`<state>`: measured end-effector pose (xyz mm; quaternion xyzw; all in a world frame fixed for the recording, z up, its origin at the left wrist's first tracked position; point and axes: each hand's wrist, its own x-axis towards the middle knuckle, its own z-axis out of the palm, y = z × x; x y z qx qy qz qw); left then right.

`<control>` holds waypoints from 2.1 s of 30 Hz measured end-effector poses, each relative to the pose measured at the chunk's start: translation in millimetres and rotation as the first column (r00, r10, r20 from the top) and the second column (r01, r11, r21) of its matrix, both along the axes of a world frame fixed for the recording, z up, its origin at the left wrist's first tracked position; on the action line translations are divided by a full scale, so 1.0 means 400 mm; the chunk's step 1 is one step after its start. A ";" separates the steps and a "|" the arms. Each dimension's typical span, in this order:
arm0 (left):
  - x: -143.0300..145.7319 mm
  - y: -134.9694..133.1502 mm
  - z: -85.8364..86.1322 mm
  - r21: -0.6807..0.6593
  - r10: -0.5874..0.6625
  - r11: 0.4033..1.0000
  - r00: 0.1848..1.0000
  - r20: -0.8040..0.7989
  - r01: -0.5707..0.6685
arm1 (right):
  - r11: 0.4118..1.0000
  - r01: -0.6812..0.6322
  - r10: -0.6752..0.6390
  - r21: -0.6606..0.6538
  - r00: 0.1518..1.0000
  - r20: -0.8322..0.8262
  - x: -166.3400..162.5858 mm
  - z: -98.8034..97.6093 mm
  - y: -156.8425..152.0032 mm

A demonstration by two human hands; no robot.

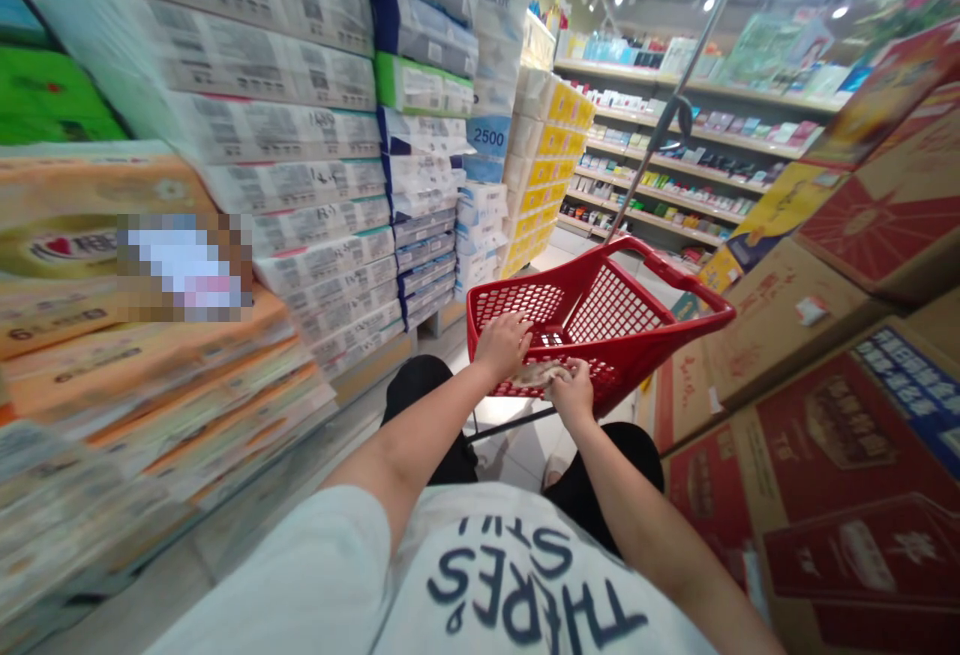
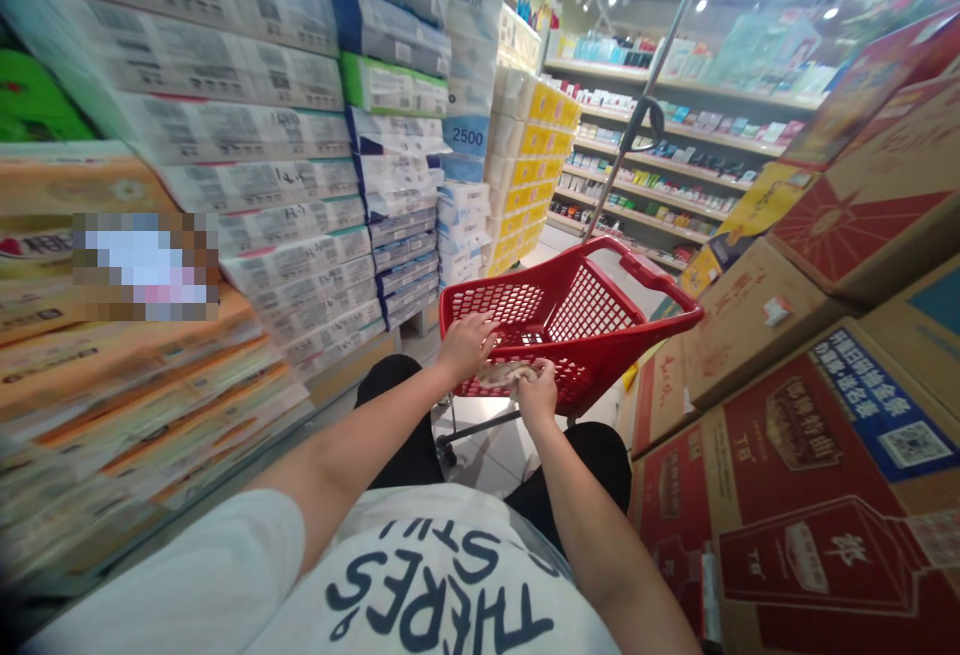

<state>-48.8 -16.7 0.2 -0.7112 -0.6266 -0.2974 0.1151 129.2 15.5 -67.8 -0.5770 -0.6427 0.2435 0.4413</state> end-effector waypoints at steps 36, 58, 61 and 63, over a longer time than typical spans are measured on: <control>-0.026 -0.021 -0.004 -0.420 -0.161 0.905 0.971 -0.175 0.075 | 0.594 -0.720 0.276 0.358 0.601 0.750 -0.012 0.002 0.001; 0.001 0.001 -0.017 -0.447 -0.144 0.894 0.960 -0.242 0.021 | 0.567 -0.785 0.328 0.249 0.492 0.806 -0.018 -0.023 -0.018; 0.001 0.007 -0.015 -0.460 -0.148 0.888 0.957 -0.249 0.017 | 0.558 -0.780 0.313 0.284 0.514 0.799 -0.016 -0.027 -0.016; 0.001 0.012 -0.012 -0.476 -0.153 0.880 0.956 -0.249 0.017 | 0.549 -0.772 0.303 0.320 0.541 0.785 -0.019 -0.021 -0.014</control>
